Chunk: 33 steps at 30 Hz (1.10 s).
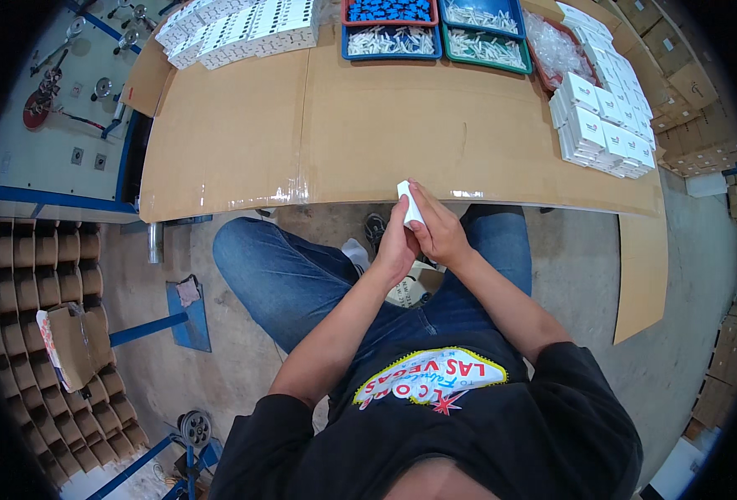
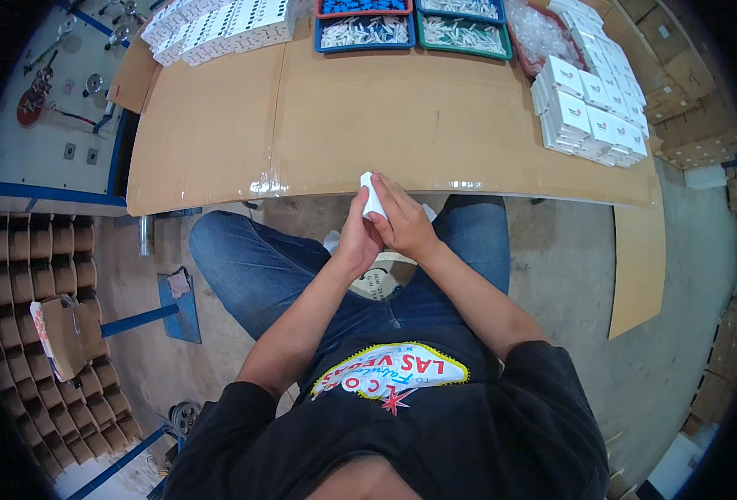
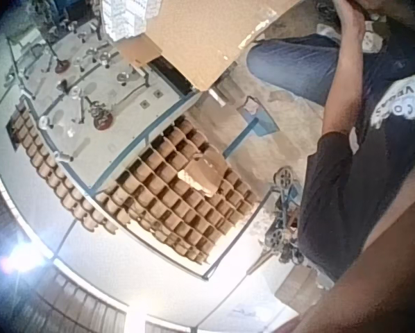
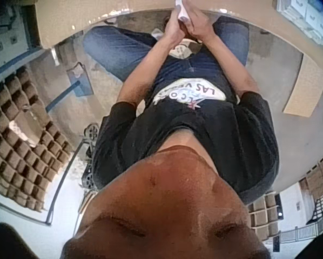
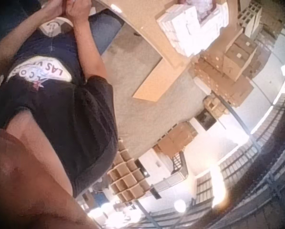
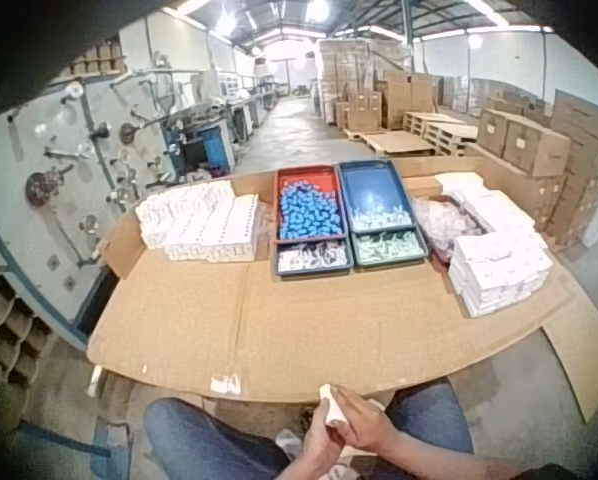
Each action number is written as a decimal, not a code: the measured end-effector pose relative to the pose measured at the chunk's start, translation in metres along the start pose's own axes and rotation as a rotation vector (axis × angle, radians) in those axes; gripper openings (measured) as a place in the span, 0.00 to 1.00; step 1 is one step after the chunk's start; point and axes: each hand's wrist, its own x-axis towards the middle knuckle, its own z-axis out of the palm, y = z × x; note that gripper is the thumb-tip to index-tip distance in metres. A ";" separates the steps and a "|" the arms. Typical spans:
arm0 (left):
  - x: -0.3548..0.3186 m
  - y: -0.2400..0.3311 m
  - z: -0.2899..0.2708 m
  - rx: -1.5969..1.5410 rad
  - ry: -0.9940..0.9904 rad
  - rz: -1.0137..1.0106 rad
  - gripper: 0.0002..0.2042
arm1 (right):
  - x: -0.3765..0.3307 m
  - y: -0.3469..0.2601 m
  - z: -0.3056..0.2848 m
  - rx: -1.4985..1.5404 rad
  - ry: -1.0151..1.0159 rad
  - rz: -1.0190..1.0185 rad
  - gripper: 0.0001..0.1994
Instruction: Assembling and packaging small electronic or industrial components into white boxes.
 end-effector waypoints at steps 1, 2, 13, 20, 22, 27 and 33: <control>0.000 -0.001 0.000 0.003 0.007 0.003 0.24 | 0.000 0.000 0.000 -0.004 -0.006 0.005 0.27; 0.000 -0.001 0.000 0.007 0.014 0.006 0.25 | -0.001 0.000 0.000 -0.004 -0.006 0.005 0.27; -0.006 0.000 0.003 -0.015 0.026 0.007 0.25 | -0.001 -0.002 0.001 0.040 -0.027 0.030 0.25; 0.001 0.006 -0.003 0.023 0.014 0.027 0.23 | 0.005 0.004 -0.001 0.160 -0.074 0.087 0.27; 0.004 0.012 -0.006 0.084 0.022 0.063 0.24 | 0.004 0.005 -0.002 0.160 -0.067 0.163 0.30; 0.001 0.021 0.003 0.284 -0.026 0.290 0.27 | 0.004 0.007 -0.002 0.297 -0.037 0.211 0.34; 0.005 0.016 0.000 0.312 -0.071 0.326 0.30 | 0.006 0.002 -0.004 0.352 -0.068 0.316 0.35</control>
